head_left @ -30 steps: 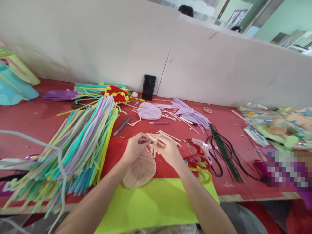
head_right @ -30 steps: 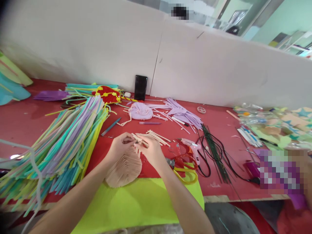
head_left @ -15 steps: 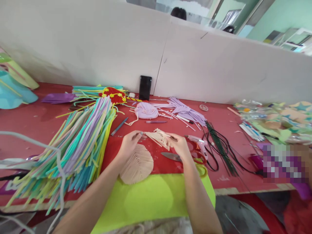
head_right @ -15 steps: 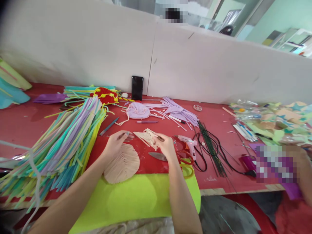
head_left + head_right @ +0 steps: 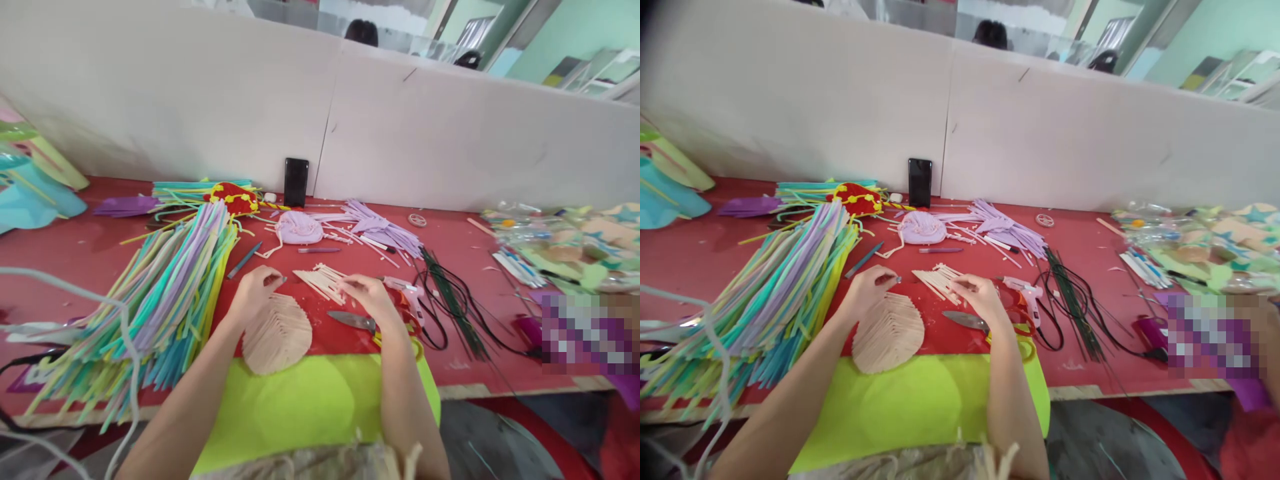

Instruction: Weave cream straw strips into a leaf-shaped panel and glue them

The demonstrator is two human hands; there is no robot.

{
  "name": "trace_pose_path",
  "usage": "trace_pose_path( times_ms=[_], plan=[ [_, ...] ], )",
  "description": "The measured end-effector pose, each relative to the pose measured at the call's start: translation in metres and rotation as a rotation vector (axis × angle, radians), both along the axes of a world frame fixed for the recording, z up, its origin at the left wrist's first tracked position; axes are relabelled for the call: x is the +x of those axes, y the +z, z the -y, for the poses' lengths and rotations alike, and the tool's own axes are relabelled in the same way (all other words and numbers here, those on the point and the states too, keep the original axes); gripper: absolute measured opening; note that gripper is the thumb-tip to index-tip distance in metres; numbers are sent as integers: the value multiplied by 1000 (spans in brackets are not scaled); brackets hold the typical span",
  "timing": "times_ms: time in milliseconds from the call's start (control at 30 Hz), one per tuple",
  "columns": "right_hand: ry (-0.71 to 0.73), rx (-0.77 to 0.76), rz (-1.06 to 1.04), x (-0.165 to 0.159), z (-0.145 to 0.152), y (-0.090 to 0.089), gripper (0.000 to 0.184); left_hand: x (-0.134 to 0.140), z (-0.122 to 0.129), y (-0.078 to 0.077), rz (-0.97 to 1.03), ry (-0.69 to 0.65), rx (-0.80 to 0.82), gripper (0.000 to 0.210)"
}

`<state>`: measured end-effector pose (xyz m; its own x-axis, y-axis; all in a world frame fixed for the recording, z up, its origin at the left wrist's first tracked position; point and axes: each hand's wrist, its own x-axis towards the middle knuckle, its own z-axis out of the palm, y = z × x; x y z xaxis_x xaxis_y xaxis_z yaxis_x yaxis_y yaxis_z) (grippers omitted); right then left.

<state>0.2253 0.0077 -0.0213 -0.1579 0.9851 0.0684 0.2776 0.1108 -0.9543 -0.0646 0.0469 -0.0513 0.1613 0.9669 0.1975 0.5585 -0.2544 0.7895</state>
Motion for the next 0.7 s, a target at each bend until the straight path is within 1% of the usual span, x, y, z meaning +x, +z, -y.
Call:
trace_pose_path(
  times_ms=[33,67,100,200,267,333,400,500,533,600,700],
  plan=[
    [-99,31,106,-4,-2,-1,30,-3,0,0,-59,-40,-6,16],
    [-166,67,191,-6,-5,-3,28,-5,0,-1,-109,-87,-21,16],
    [-201,103,254,-8,-7,-6,27,-7,1,-1,-152,-132,-39,19],
    [-203,224,395,-11,-10,-13,31,-10,2,-1,-251,-216,-62,29],
    [-172,303,507,-16,-10,-18,43,-10,3,0,-291,-244,-64,29],
    [-132,346,607,-23,-10,-23,53,-9,3,1,-306,-269,-77,25],
    [-105,354,681,-31,-11,-27,51,-8,3,2,-301,-290,-97,19],
    [-103,345,722,-34,-14,-33,34,-8,2,4,-271,-297,-111,13],
    [-116,340,716,-33,-16,-34,32,-8,2,5,-250,-297,-114,11],
    [-181,338,697,-26,-19,-37,32,-8,3,7,-179,-287,-132,9],
    [-381,347,691,-14,-24,-39,36,-10,6,12,-24,-250,-178,10]
  ],
)
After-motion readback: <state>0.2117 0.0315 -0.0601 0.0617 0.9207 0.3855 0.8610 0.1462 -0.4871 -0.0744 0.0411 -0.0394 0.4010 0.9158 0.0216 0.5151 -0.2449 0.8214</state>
